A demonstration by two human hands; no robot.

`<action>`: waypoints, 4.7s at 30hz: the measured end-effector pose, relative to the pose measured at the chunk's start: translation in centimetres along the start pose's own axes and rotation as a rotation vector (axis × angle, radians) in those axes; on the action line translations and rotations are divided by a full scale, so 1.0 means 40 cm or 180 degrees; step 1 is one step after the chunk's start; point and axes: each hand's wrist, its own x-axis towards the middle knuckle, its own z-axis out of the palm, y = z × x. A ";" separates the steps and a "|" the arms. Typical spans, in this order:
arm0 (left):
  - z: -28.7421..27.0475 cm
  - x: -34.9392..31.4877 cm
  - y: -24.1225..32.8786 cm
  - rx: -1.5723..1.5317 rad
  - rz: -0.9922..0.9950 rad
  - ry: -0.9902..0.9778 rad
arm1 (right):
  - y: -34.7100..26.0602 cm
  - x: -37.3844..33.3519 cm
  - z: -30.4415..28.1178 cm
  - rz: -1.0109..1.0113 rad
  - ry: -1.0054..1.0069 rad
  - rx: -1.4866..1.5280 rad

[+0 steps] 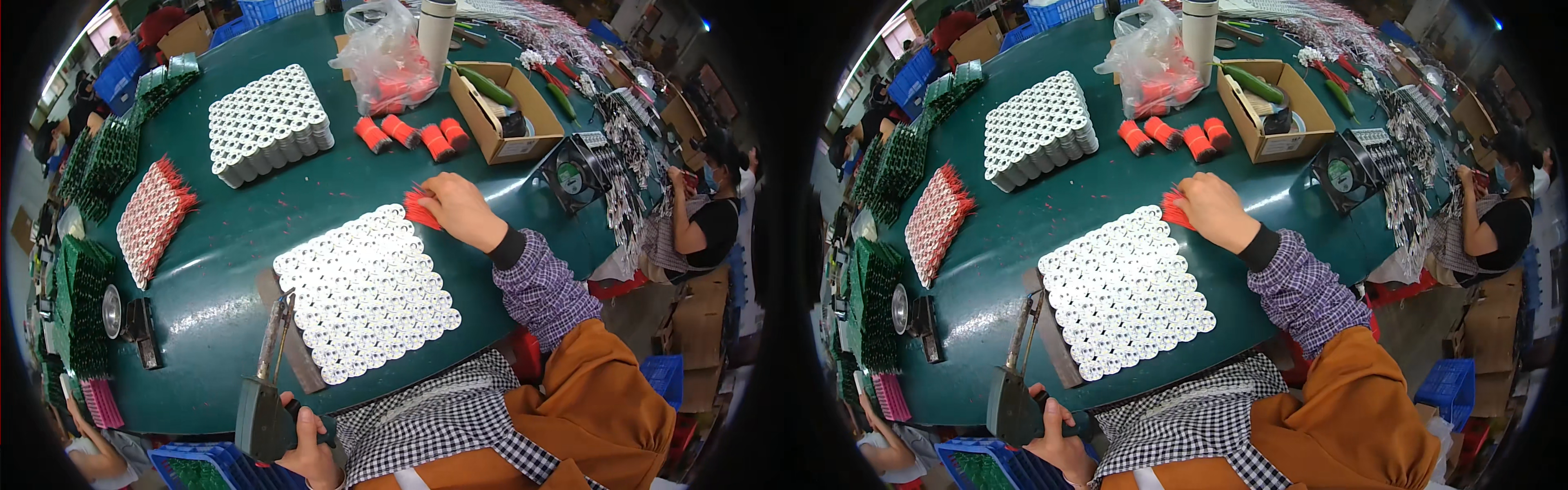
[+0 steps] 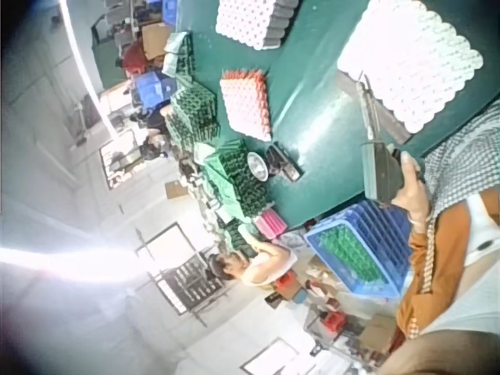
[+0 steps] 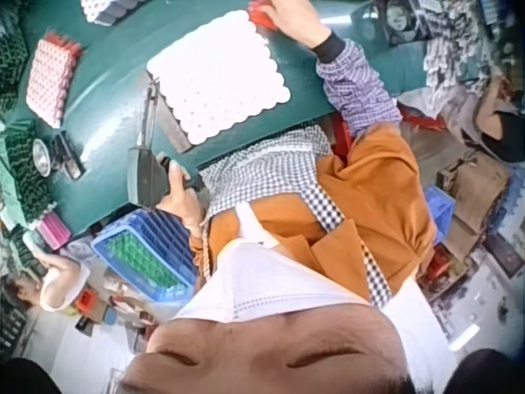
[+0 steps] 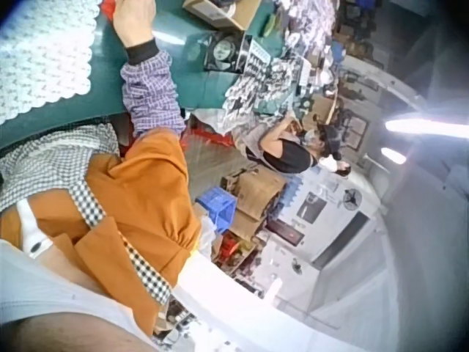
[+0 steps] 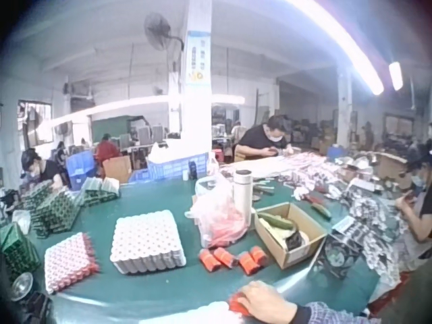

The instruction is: The person solders wires onto a sheet of round circuit boards using a soldering iron, moves the finished sheet aside, and solders wires onto another sheet of circuit boards.

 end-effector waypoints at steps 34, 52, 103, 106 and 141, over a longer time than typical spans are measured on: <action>0.141 -0.045 -0.010 -0.0682 -0.0151 0.0354 | 0.004 -0.027 0.022 -0.0304 0.0431 0.0151; 0.161 -0.066 0.009 -0.0729 -0.0181 0.0437 | -0.048 -0.136 -0.186 -0.1454 -0.0827 -0.1626; 0.129 -0.126 -0.074 0.0589 0.0159 -0.1296 | -0.128 -0.427 -0.089 -0.0880 -0.0010 0.0694; 0.128 -0.123 -0.076 0.0739 0.0327 -0.1366 | -0.128 -0.430 -0.085 -0.0860 -0.0019 0.0703; 0.120 -0.112 -0.089 0.0869 0.0485 -0.1494 | -0.121 -0.437 -0.083 -0.0830 0.0022 0.0834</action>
